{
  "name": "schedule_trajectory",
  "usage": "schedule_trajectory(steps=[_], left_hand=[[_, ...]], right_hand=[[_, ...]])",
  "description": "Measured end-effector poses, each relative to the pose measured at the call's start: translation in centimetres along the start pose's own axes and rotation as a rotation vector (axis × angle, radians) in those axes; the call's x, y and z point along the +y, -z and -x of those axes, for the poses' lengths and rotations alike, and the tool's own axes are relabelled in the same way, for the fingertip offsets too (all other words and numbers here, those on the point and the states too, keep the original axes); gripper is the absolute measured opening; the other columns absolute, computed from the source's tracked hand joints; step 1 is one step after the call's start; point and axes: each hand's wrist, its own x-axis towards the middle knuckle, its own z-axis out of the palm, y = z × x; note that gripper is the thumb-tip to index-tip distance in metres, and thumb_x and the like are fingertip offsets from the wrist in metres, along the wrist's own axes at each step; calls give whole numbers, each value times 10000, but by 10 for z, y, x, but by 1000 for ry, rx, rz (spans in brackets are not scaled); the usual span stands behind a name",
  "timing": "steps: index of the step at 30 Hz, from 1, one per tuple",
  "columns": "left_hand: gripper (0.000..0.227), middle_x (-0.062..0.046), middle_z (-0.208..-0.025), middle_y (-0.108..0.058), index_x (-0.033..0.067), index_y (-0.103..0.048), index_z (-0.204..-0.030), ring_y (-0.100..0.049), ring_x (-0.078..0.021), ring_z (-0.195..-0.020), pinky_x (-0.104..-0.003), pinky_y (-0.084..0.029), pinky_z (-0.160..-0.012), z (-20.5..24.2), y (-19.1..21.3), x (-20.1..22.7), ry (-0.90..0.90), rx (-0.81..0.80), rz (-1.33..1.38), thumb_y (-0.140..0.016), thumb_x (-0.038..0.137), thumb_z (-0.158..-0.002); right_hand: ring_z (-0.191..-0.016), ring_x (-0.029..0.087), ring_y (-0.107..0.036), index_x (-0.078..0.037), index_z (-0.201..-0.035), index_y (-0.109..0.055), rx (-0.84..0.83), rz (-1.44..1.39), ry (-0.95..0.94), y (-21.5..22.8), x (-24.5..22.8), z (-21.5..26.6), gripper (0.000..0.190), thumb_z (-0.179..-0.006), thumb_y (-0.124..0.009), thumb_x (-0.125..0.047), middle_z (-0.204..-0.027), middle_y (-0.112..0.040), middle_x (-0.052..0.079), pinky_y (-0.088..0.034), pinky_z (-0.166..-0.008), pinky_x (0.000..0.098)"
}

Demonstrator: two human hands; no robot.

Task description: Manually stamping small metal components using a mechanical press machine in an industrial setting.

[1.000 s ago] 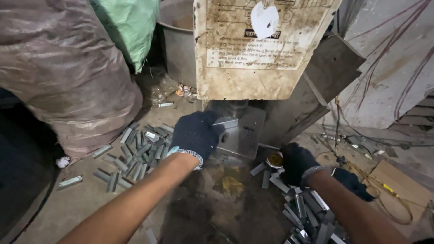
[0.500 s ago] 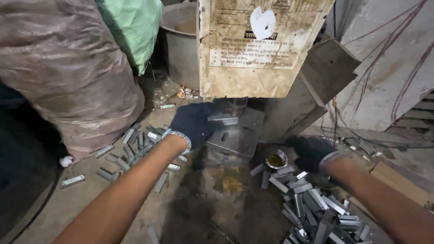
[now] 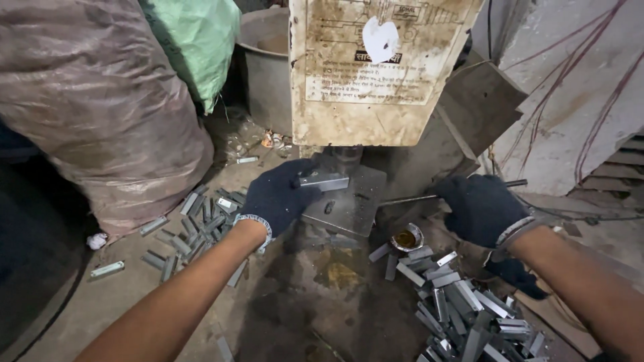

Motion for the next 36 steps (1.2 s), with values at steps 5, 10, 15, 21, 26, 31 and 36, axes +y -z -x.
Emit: schedule_trajectory(steps=[5, 10, 15, 21, 26, 31, 36], left_hand=[[604, -105, -1269, -725, 163, -629, -1361, -715, -273, -1118, -369, -549, -933, 0, -3, -10, 31, -21, -19, -788, 344, -807], [543, -119, -1264, -726, 163, -661, -1325, -729, -294, -1066, -382, -557, -905, 3, -4, -8, -42, -1, -71, -778, 341, -826], [556, -187, -1195, -753, 151, -623, -1355, -761, -343, -985, -419, -607, -820, -4, 25, 11, 152, -34, 272, -723, 296, -827], [635, -215, -1079, -731, 211, -593, -1391, -708, -396, -975, -470, -553, -872, -3, 2, 22, -7, -18, -250, -762, 420, -816], [516, -149, -910, -748, 253, -660, -1279, -721, -389, -888, -529, -542, -805, -4, -37, 18, -81, 54, -369, -735, 410, -793], [494, -151, -944, -758, 190, -670, -1182, -718, -381, -826, -551, -509, -703, -15, -59, 3, -218, 226, -424, -765, 421, -755], [468, -121, -907, -764, 193, -665, -1199, -726, -356, -843, -527, -529, -743, -18, -49, 13, -150, 147, -425, -741, 451, -816]], right_hand=[[-933, 378, -716, -133, -1208, -641, -21, 3, -34, -6, 1, -2, 529, -702, -751, -242, -1006, -730, 179, -572, -840, 497], [-936, 381, -709, -145, -1316, -611, -26, 18, -50, -6, -2, -1, 629, -714, -757, -255, -1012, -725, 175, -564, -836, 497], [-943, 379, -713, -149, -1264, -638, 27, 31, -29, -18, 9, -1, 559, -731, -753, -270, -1035, -731, 162, -558, -838, 505], [-954, 378, -713, -163, -1305, -628, 41, 72, -28, -15, 3, -1, 618, -718, -768, -296, -1059, -728, 164, -549, -851, 512], [-977, 344, -724, -184, -1263, -636, -56, 86, -88, -12, -1, -2, 539, -761, -759, -335, -1048, -749, 128, -562, -879, 487], [-962, 341, -731, -172, -1288, -616, -49, 90, -101, -12, -4, -3, 574, -765, -770, -353, -1064, -742, 130, -566, -877, 493], [-987, 360, -716, -181, -1343, -596, -117, -22, -112, -56, 9, -6, 664, -720, -799, -293, -1073, -737, 152, -563, -891, 492]])
